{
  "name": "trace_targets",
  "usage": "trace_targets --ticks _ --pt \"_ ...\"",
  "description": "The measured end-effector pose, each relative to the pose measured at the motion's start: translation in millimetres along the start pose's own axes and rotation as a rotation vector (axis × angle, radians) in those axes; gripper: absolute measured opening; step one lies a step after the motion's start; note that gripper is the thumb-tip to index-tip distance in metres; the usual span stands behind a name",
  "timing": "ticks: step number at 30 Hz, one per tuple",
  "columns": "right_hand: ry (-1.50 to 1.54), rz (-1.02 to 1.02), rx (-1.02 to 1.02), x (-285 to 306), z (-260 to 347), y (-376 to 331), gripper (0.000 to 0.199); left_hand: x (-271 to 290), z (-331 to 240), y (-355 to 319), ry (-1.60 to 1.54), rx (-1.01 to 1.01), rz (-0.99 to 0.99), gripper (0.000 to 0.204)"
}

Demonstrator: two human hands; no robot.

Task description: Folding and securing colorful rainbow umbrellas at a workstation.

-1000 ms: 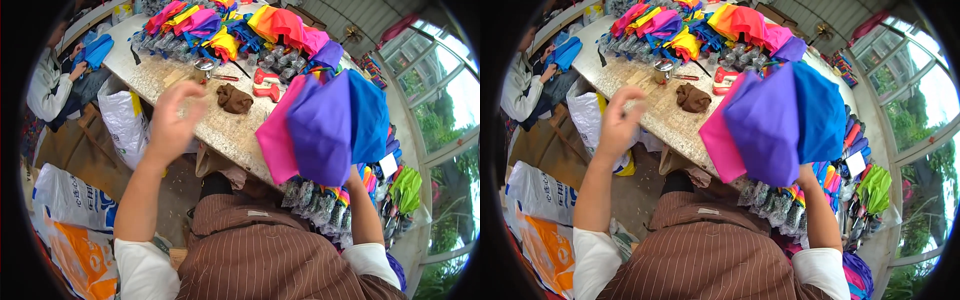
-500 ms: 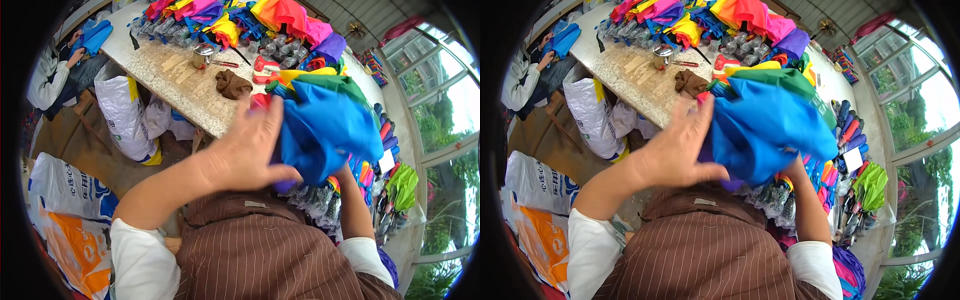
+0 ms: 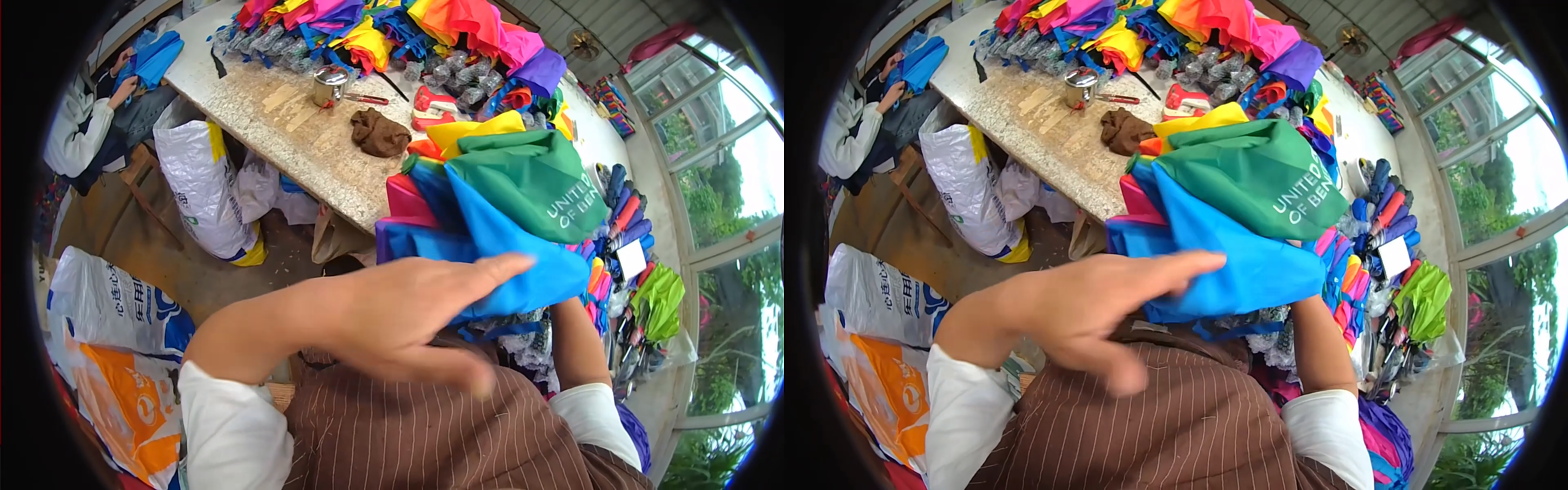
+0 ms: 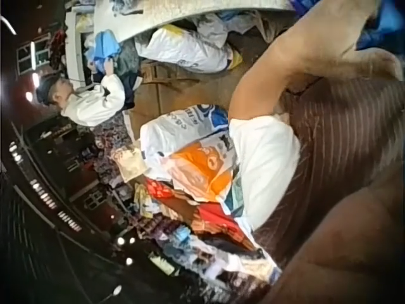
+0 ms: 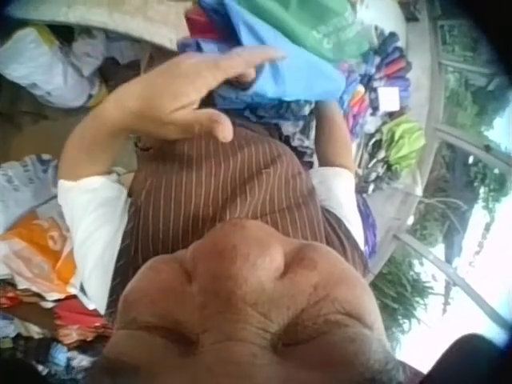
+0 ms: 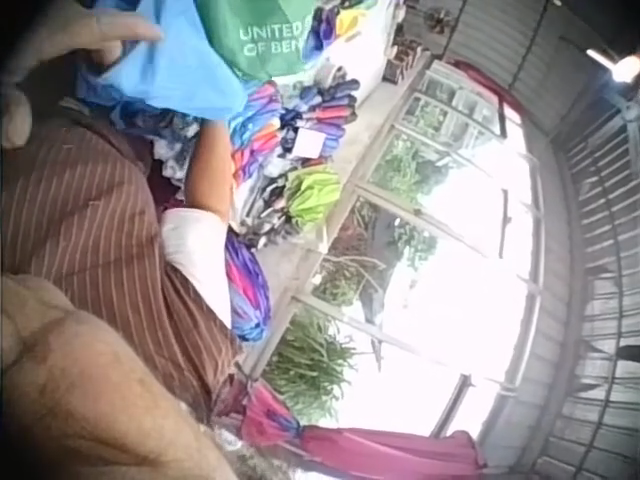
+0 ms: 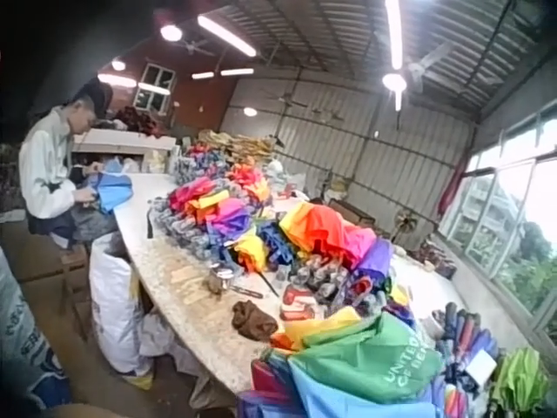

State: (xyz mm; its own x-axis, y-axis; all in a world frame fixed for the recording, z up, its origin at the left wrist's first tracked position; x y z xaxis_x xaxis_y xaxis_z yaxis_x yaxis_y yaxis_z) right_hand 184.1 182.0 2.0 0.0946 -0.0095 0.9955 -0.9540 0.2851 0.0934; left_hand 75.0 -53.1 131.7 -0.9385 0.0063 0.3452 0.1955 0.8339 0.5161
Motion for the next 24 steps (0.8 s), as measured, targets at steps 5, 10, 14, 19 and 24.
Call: trace_targets --ticks 5,10,14,19,24 --pt "0.106 0.064 -0.028 -9 -35 -1 0.059 111 38 -66 -0.077 0.192 -0.543 0.064" --pt "0.056 0.03 0.013 -38 -43 2 0.06 53 58 -27 1.068 0.145 -0.268 0.028" --pt "1.277 -0.06 -0.419 -60 -44 21 0.053 -2 42 -5 0.153 0.058 0.042 0.018" --pt "1.057 -0.09 -0.356 -53 -42 26 0.052 55 24 -43 -0.593 0.13 -0.223 0.042" --pt "0.785 -0.098 -0.24 -38 -32 29 0.051 20 93 -42 0.625 0.421 0.232 0.018"
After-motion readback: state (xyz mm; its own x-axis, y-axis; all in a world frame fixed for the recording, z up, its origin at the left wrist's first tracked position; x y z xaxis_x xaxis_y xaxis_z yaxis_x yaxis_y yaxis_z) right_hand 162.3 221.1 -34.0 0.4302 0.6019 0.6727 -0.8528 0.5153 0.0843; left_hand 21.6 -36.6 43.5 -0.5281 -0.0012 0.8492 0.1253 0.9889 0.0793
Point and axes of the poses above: each hand's wrist, its own y-axis towards the middle knuckle, its own x-axis out of the back of the hand, z = x × y, the point moved 10 cm from there along y, towards the middle knuckle, and after that the axes turned 4 degrees about z, right-handed, at the moved point
